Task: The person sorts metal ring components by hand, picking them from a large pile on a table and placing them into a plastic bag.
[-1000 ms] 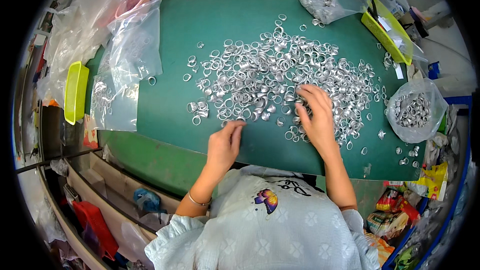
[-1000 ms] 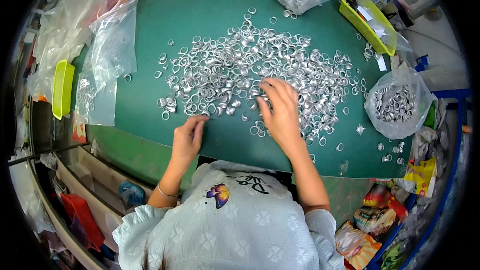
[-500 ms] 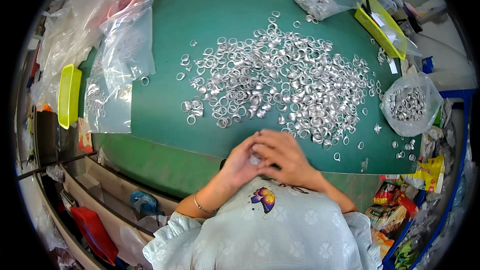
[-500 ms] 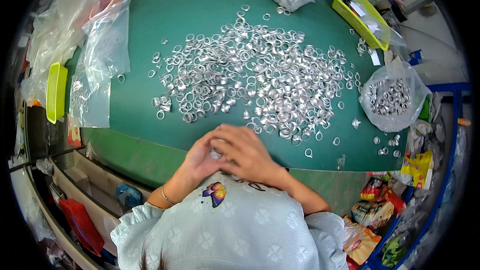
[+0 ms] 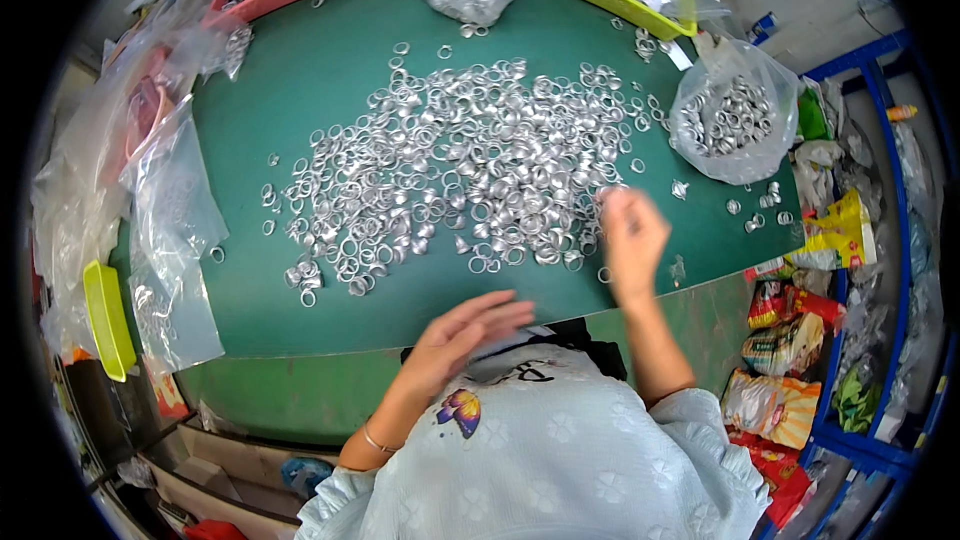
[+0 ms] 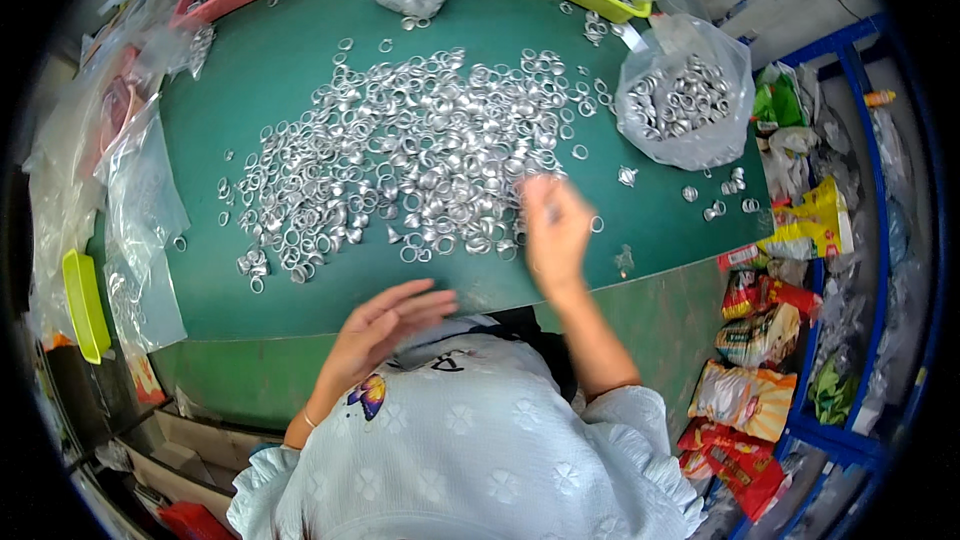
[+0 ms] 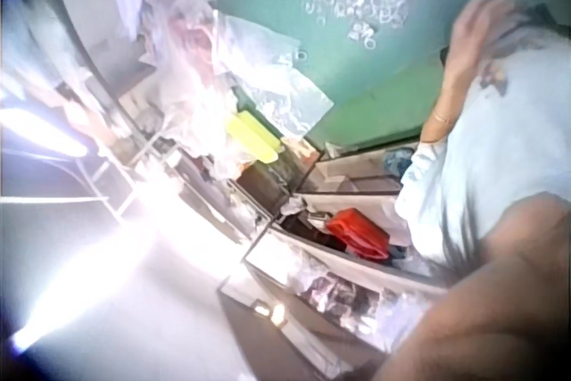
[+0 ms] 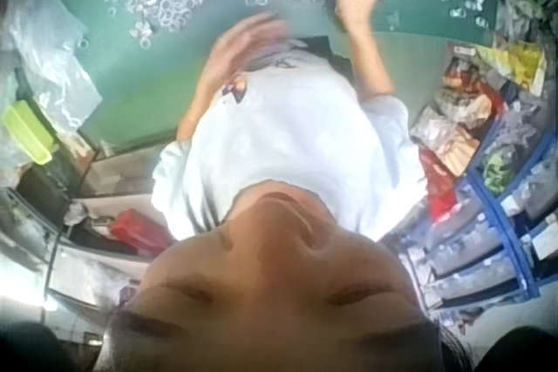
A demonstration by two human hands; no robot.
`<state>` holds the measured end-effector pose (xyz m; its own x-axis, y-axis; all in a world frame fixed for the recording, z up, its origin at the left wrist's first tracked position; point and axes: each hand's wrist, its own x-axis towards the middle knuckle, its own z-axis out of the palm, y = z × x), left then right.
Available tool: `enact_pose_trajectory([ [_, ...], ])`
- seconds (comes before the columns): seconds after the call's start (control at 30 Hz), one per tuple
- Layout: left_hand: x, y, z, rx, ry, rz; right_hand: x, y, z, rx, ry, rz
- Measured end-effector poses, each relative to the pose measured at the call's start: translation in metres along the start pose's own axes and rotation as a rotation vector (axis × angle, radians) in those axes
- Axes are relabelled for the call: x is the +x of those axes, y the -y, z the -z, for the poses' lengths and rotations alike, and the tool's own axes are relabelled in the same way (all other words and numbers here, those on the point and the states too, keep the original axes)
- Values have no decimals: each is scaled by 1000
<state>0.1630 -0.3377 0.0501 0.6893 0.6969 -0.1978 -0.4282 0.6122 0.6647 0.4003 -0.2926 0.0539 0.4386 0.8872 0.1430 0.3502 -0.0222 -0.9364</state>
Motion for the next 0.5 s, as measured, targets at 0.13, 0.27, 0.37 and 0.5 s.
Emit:
enact_pose_trajectory([
  [0.13, -12, 4, 28, 558, -417, -253, 107, 8, 70, -597, -245, 505],
  [0.27, -10, 10, 46, 880, -720, -461, 181, -20, 107, -1236, -256, 498],
  [0.37, -3, 20, 56, 998, -819, -608, 202, -55, 137, -1482, -229, 456],
  [0.5, -3, 25, 61, 1060, -874, -720, 189, -51, 143, -1493, -148, 434],
])
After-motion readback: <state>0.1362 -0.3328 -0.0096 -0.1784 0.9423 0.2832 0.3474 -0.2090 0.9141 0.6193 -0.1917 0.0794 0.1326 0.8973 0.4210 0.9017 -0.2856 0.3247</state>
